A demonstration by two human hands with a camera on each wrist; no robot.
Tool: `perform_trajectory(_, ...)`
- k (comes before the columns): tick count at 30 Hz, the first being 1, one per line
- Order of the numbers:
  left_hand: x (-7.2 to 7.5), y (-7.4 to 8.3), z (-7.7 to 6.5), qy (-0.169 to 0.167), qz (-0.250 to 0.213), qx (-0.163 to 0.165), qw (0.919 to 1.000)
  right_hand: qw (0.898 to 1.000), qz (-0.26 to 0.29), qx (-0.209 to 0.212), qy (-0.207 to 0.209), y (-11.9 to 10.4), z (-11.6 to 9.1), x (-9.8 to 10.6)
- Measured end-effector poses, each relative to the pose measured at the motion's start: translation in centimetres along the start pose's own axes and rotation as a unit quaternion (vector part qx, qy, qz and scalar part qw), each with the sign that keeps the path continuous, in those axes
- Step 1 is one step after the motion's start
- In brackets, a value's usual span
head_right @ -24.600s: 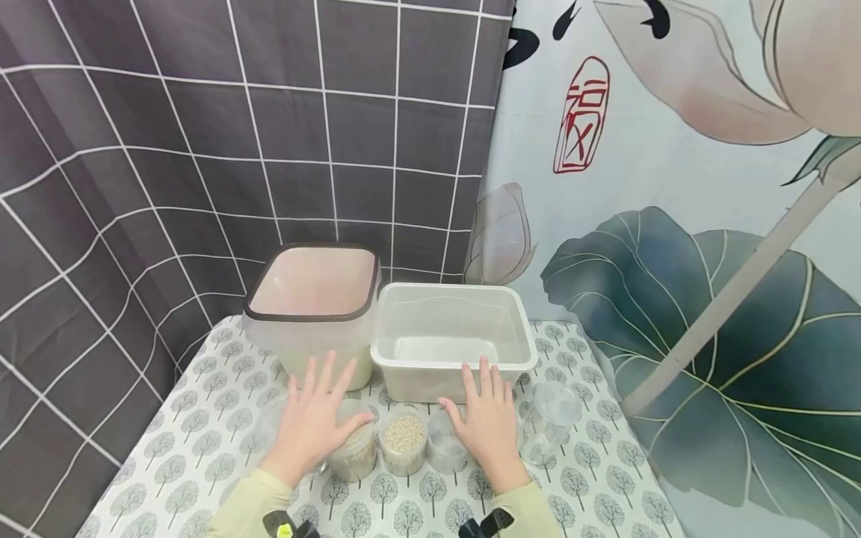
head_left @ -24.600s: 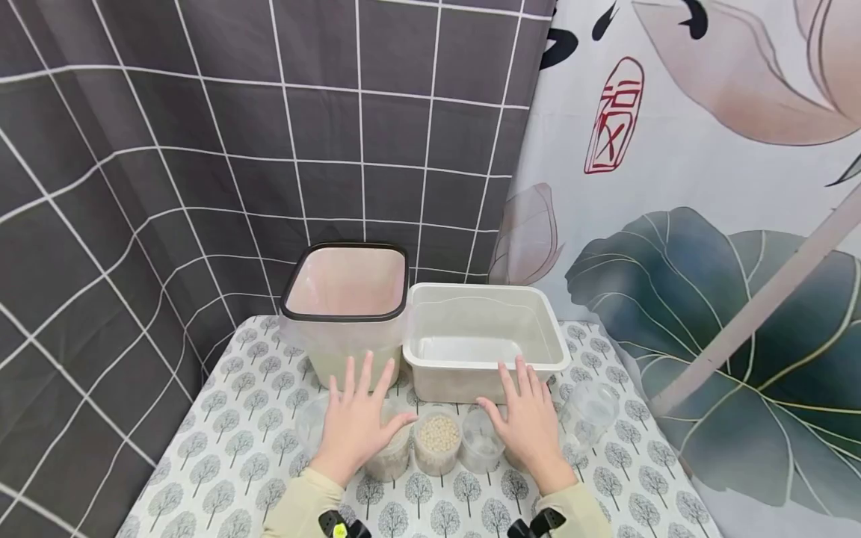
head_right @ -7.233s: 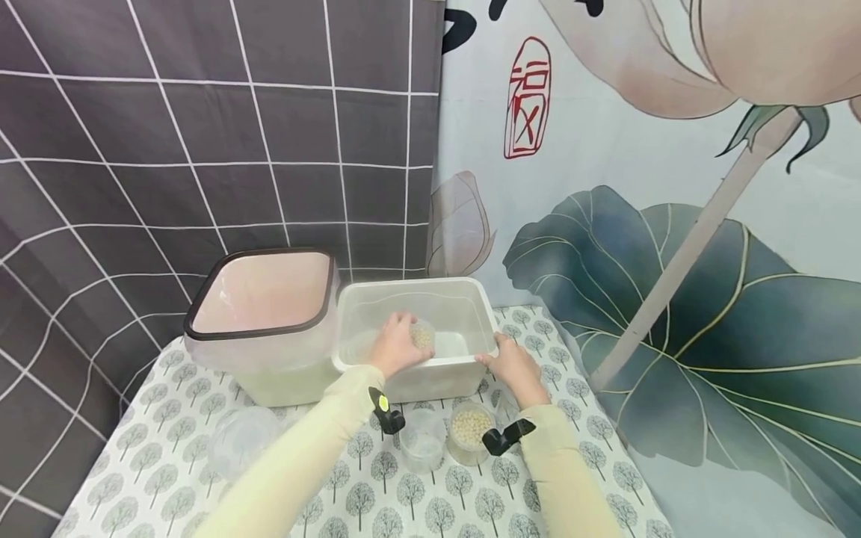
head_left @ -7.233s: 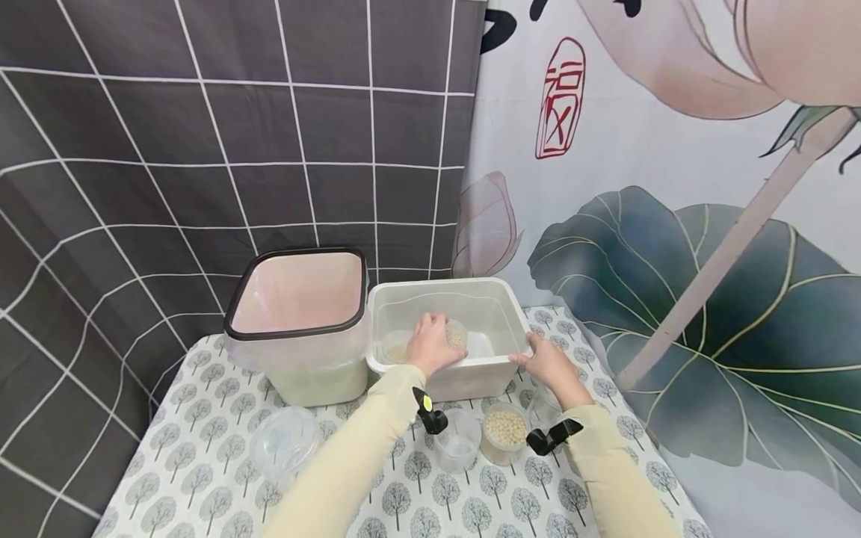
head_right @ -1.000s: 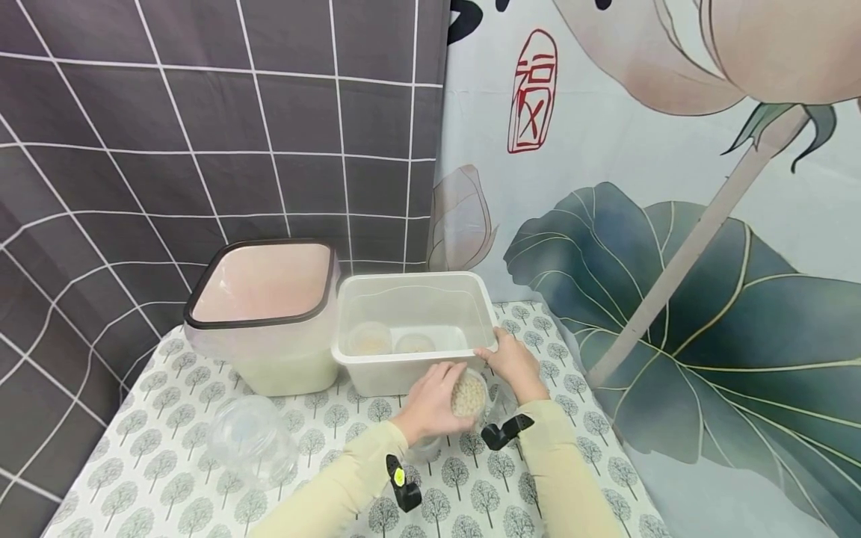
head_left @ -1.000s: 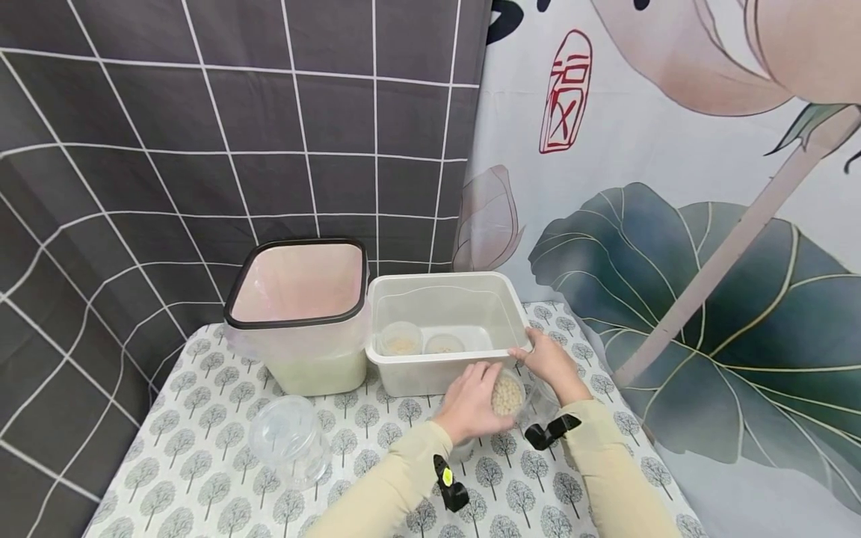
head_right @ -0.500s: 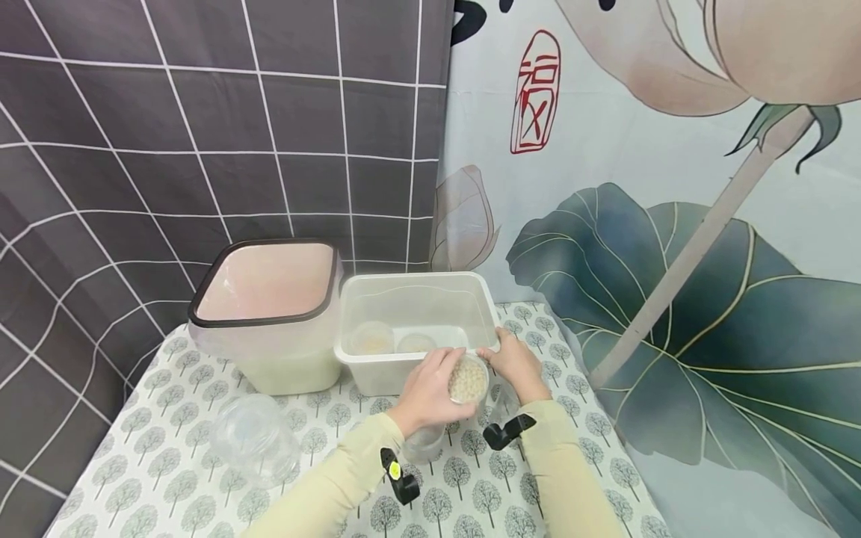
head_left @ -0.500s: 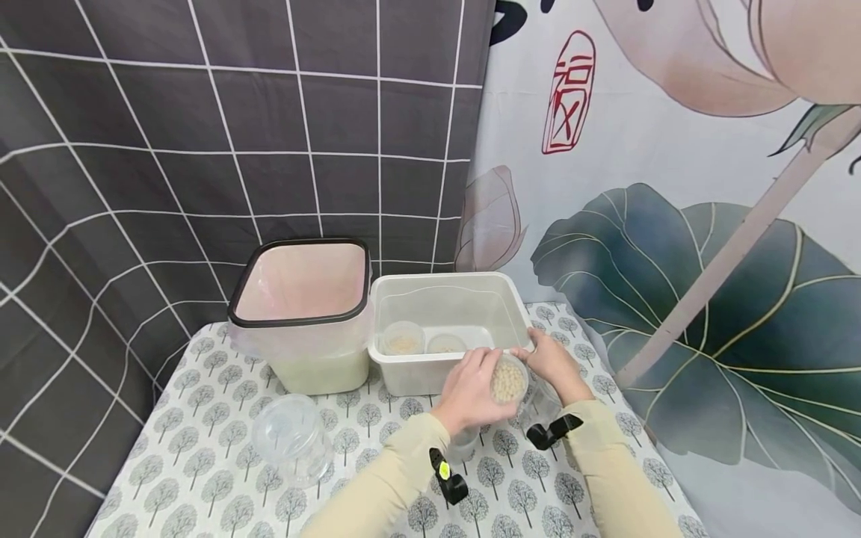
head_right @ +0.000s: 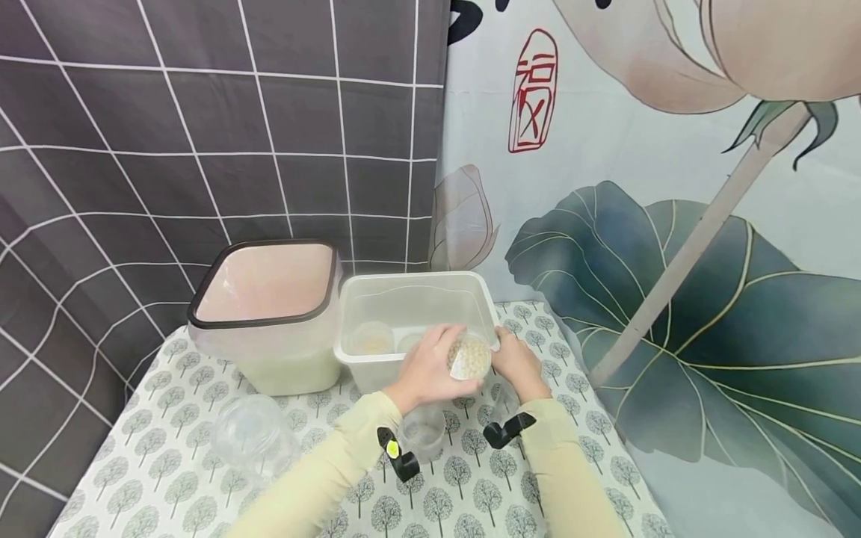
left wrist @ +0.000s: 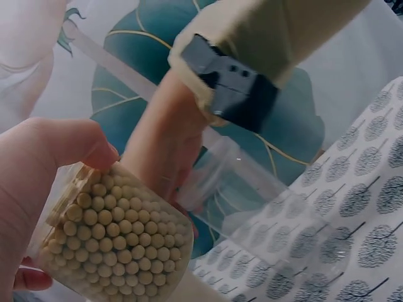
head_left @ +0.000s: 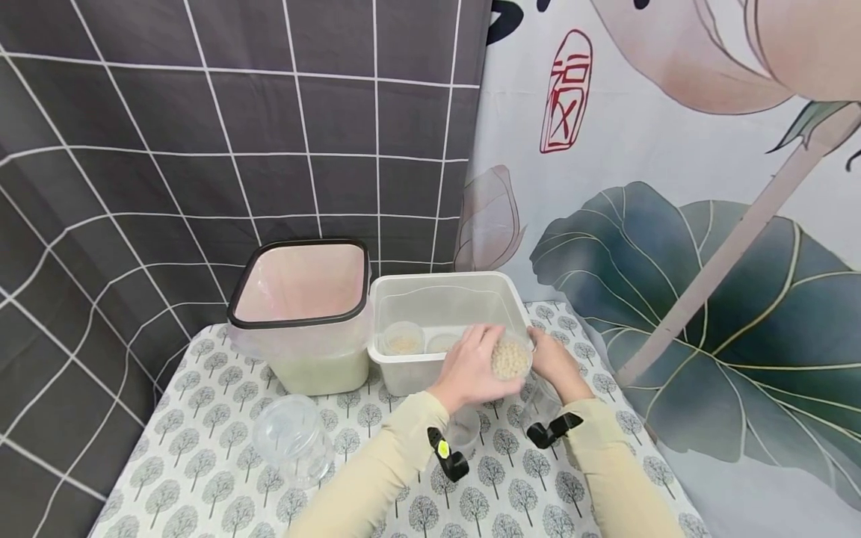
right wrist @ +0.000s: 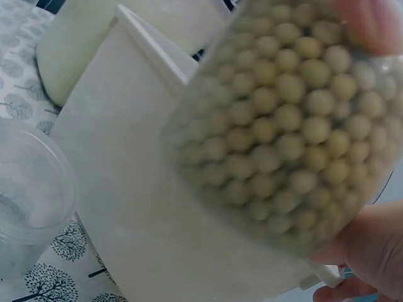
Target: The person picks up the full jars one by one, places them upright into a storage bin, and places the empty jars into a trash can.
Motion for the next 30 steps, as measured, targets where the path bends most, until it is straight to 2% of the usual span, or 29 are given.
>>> perform_trajectory(15, 1.1, -1.0, 3.4, 0.032, 0.022, 0.0, 0.9993, 1.0, 0.003, 0.005, 0.001, 0.2, 0.3, -0.4)
perform_trajectory(20, 0.9, -1.7, 4.2, 0.03, 0.011, 0.019, 0.9993, 1.0, 0.011, 0.025, 0.006, -0.2, 0.5, -0.5)
perform_trajectory(26, 0.0, -2.9, 5.0, 0.021, 0.003, 0.051, 0.9985, 1.0, 0.013, 0.01, 0.002, 0.1, 0.5, -0.5)
perform_trajectory(30, -0.2, -3.7, 5.7, 0.031, -0.007, 0.076, 0.9966, 1.0, 0.017, 0.008, -0.001, 0.3, 0.5, -0.5)
Point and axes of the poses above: each hand's wrist, its own z-axis towards the middle knuckle, its own x-axis out of the back of the hand, y = z × x, the point moved 8 cm from there along z, towards the middle knuckle, and after that the axes turned 5 degrees about y, right-handed, at the moved point
